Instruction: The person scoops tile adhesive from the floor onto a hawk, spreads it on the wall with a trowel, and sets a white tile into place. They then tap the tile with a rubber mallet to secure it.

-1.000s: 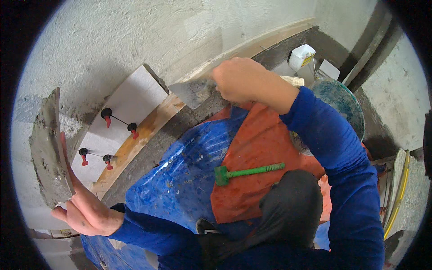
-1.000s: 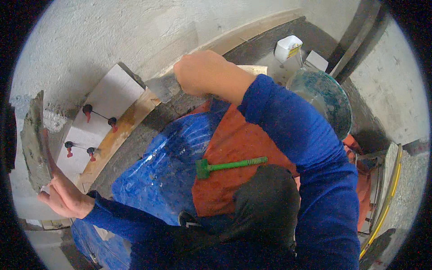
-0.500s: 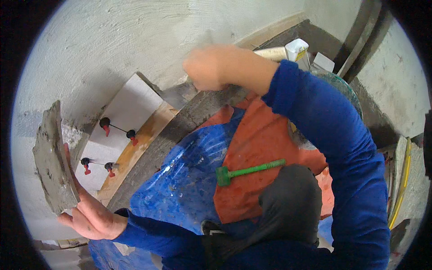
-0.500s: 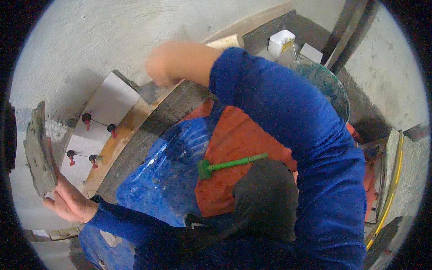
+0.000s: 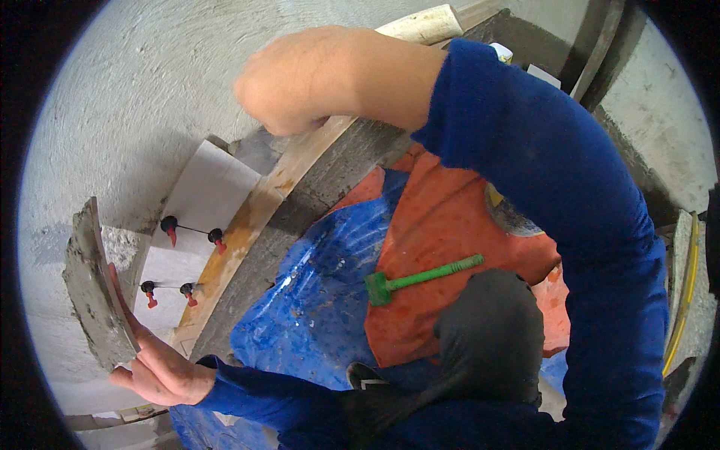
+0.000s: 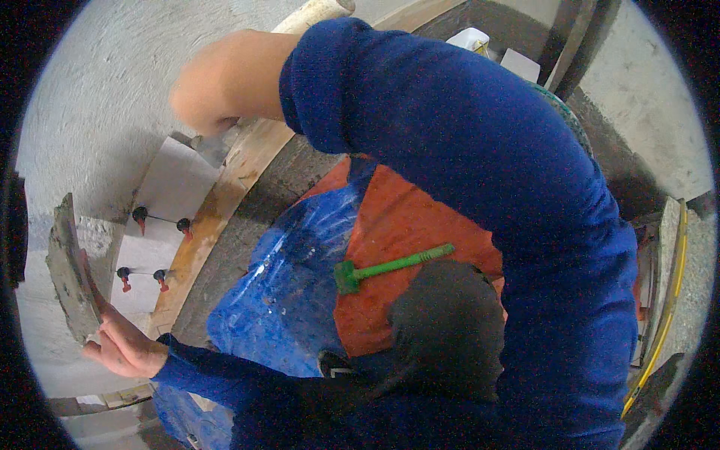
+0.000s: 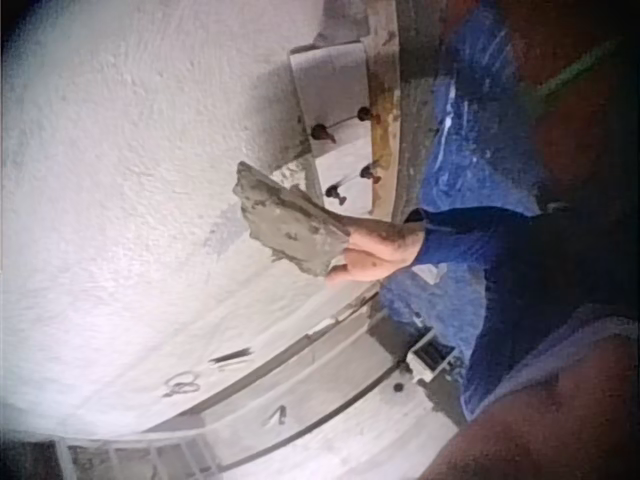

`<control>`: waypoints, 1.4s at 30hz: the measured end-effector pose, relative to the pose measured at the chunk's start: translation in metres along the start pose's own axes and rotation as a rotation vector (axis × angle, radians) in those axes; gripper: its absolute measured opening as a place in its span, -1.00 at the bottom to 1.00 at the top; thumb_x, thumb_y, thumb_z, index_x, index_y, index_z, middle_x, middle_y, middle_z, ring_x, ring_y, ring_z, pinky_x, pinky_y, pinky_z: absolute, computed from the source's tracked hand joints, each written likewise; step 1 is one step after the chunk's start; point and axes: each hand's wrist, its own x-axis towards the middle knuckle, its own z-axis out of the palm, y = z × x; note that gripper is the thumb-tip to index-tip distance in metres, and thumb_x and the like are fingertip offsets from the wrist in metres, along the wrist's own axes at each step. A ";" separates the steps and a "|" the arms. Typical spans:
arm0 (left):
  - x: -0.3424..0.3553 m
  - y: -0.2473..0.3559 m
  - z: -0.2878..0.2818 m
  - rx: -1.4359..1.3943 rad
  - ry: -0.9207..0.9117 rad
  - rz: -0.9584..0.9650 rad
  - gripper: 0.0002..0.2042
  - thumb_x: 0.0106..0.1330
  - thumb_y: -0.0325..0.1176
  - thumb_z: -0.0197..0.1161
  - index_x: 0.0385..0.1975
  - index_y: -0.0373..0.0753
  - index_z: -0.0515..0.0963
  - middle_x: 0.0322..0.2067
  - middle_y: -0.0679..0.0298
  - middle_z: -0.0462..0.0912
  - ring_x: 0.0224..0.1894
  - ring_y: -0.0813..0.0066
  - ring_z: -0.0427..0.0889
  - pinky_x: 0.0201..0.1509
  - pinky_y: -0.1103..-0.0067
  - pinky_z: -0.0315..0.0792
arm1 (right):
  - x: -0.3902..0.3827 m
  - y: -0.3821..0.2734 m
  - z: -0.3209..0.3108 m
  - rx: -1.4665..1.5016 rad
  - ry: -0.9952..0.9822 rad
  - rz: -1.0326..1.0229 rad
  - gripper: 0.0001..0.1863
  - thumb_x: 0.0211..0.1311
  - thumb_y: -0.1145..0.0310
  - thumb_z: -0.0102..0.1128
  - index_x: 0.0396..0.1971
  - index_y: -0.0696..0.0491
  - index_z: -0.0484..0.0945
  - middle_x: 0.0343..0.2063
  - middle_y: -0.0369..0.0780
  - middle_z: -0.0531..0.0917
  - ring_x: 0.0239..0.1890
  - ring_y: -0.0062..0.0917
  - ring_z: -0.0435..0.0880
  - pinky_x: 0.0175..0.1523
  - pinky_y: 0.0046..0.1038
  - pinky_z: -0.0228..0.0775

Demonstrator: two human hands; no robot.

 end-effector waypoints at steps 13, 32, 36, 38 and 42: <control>0.015 -0.064 0.002 -0.107 -0.013 -0.059 -0.10 0.58 0.09 -0.05 0.57 -0.26 -0.47 0.61 0.03 -0.46 0.63 0.01 -0.49 0.67 0.02 -0.29 | -0.091 0.078 0.140 0.487 0.697 0.223 -0.72 0.19 0.34 0.19 -0.19 0.19 0.67 -0.33 0.02 0.69 -0.22 -0.01 0.71 -0.10 -0.07 0.58; 0.067 -0.107 0.021 0.043 0.055 -0.033 -0.11 0.52 0.11 -0.06 0.60 -0.22 -0.39 0.62 0.06 -0.40 0.65 0.05 -0.42 0.67 0.04 -0.30 | -0.067 0.109 0.269 1.171 0.552 0.030 -0.57 0.34 0.42 0.28 0.15 0.21 0.46 -0.08 0.01 0.58 -0.05 -0.02 0.62 0.02 -0.18 0.51; 0.079 -0.066 0.027 0.087 -0.007 0.027 -0.24 0.61 -0.09 -0.18 0.58 -0.28 -0.40 0.61 0.02 -0.42 0.64 0.06 -0.43 0.69 0.08 -0.34 | -0.053 0.115 0.244 1.066 0.327 -0.036 -0.58 0.33 0.38 0.27 0.14 0.22 0.52 -0.09 0.02 0.60 -0.04 -0.03 0.61 0.05 -0.18 0.47; 0.083 -0.042 0.023 0.204 -0.025 0.045 -0.30 0.62 -0.28 -0.20 0.57 -0.34 -0.40 0.60 -0.03 -0.43 0.64 0.05 -0.45 0.70 0.12 -0.39 | -0.038 0.117 0.229 1.001 0.233 -0.093 -0.58 0.33 0.36 0.26 0.13 0.23 0.53 -0.10 0.01 0.61 -0.04 -0.03 0.61 0.06 -0.17 0.47; 0.091 0.005 0.017 0.191 0.000 0.114 -0.26 0.57 -0.44 -0.09 0.57 -0.35 -0.40 0.60 -0.08 -0.43 0.63 0.01 -0.47 0.70 0.10 -0.36 | 0.000 0.119 0.198 0.926 0.100 -0.119 -0.57 0.31 0.34 0.25 0.11 0.24 0.55 -0.12 0.01 0.62 -0.04 -0.03 0.61 0.08 -0.16 0.47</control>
